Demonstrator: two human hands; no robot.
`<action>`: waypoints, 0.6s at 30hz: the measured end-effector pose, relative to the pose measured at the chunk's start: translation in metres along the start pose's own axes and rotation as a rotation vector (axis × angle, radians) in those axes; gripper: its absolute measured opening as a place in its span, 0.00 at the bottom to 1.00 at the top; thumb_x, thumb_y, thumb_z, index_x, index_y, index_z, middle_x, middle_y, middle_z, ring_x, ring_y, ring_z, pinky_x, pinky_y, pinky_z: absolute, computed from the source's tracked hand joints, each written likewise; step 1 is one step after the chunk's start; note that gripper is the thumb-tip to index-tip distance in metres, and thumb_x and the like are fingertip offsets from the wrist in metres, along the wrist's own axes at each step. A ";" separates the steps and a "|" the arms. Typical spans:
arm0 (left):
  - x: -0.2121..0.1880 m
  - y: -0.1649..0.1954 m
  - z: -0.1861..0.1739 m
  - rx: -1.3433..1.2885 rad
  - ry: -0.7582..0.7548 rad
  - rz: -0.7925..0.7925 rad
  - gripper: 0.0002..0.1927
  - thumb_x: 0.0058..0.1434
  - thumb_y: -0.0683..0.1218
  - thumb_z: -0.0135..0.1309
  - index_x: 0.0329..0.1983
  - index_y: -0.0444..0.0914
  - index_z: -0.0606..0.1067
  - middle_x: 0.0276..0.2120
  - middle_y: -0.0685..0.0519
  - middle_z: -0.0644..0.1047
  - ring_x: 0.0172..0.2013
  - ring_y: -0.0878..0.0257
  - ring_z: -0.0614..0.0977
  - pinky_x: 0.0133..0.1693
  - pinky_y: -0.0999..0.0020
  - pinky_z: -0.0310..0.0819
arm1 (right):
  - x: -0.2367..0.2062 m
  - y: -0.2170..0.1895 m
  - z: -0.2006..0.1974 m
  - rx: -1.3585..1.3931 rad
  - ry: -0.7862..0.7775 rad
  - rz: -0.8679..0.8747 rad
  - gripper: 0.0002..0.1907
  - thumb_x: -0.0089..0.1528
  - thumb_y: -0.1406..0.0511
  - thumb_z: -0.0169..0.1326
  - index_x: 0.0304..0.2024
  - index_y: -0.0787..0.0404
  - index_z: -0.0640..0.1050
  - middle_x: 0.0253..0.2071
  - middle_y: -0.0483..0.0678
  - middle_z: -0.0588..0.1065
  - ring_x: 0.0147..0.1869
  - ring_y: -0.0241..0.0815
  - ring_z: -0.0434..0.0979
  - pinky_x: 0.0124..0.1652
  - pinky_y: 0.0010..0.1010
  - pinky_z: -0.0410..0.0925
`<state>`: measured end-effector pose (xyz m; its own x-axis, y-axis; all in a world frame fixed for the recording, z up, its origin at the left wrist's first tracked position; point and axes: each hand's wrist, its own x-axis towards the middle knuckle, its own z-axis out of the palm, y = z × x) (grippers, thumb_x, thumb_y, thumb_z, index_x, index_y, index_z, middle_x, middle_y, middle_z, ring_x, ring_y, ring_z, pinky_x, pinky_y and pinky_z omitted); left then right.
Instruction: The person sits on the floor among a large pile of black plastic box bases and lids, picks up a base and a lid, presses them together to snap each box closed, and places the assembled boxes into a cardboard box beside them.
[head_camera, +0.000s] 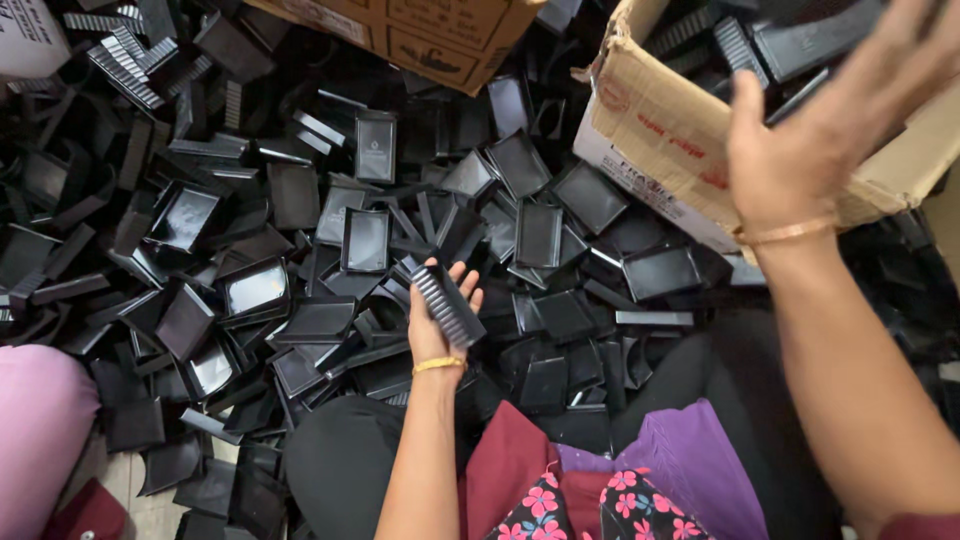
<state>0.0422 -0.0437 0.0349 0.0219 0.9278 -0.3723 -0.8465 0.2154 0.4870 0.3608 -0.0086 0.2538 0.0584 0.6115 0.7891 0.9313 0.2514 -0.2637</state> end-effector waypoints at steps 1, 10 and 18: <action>-0.001 0.001 0.001 -0.065 -0.030 -0.034 0.28 0.69 0.63 0.38 0.65 0.46 0.68 0.57 0.45 0.76 0.52 0.51 0.80 0.50 0.53 0.78 | -0.009 0.005 0.002 0.031 -0.035 -0.032 0.33 0.64 0.72 0.56 0.68 0.75 0.60 0.68 0.71 0.58 0.76 0.69 0.54 0.75 0.53 0.51; -0.009 0.002 -0.003 0.058 -0.033 -0.053 0.35 0.67 0.69 0.39 0.68 0.45 0.69 0.57 0.52 0.76 0.52 0.57 0.79 0.49 0.56 0.77 | -0.182 -0.004 0.086 -0.288 -1.129 0.183 0.25 0.49 0.57 0.68 0.47 0.56 0.80 0.48 0.55 0.76 0.59 0.60 0.72 0.55 0.47 0.69; -0.007 -0.022 0.008 0.066 -0.170 -0.142 0.31 0.71 0.63 0.42 0.65 0.36 0.71 0.54 0.46 0.79 0.50 0.57 0.79 0.51 0.60 0.76 | -0.153 -0.035 0.056 0.792 -0.771 0.758 0.29 0.60 0.62 0.60 0.64 0.52 0.72 0.48 0.52 0.78 0.50 0.46 0.79 0.50 0.34 0.72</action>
<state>0.0647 -0.0524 0.0332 0.2321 0.9235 -0.3054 -0.7921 0.3617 0.4916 0.2992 -0.0685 0.1111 0.0031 0.9906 -0.1367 0.2863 -0.1318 -0.9490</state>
